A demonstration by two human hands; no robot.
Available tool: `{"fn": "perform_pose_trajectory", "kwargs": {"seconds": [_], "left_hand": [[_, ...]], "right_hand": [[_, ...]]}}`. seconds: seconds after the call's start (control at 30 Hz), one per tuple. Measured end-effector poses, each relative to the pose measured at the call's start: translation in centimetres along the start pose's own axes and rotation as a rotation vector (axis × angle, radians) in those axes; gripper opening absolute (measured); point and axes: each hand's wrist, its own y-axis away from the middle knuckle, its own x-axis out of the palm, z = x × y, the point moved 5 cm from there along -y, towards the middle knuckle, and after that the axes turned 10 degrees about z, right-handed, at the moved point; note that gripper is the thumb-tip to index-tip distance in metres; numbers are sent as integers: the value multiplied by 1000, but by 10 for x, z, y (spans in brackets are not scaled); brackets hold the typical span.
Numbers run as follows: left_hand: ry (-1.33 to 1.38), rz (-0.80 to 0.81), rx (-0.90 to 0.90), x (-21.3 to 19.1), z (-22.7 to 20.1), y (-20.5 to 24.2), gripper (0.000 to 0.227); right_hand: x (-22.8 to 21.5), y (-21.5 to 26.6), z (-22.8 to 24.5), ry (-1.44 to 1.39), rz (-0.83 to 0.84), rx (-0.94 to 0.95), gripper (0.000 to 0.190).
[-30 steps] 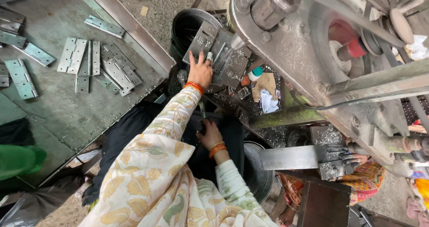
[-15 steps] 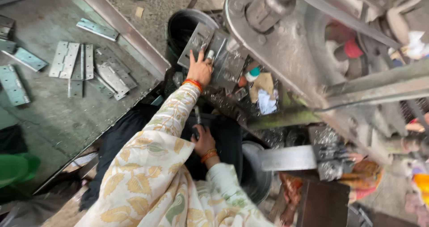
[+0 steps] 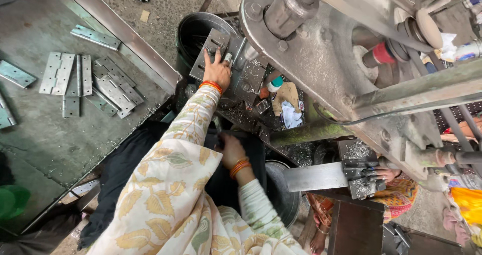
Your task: The person operates a manual metal press to punch holes in rectangular metal plates. They pick up plates from a pile, place them into the press, activate the machine, and then remove the finished plates.
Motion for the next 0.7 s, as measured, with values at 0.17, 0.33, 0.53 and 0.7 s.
{"fn": "perform_pose_trajectory", "kwargs": {"seconds": [0.17, 0.33, 0.53, 0.7], "left_hand": [[-68, 75, 23, 0, -5, 1, 48], [-118, -22, -9, -19, -5, 6, 52], [-110, -71, -15, -4, 0, 0, 54], [-90, -79, -18, -5, -4, 1, 50]], "right_hand": [[26, 21, -2, -81, -54, 71, 37], [27, 14, -6, -35, 36, 66, 55], [51, 21, -13, -79, -53, 44, 49], [61, 21, -20, -26, 5, 76, 42]]}}
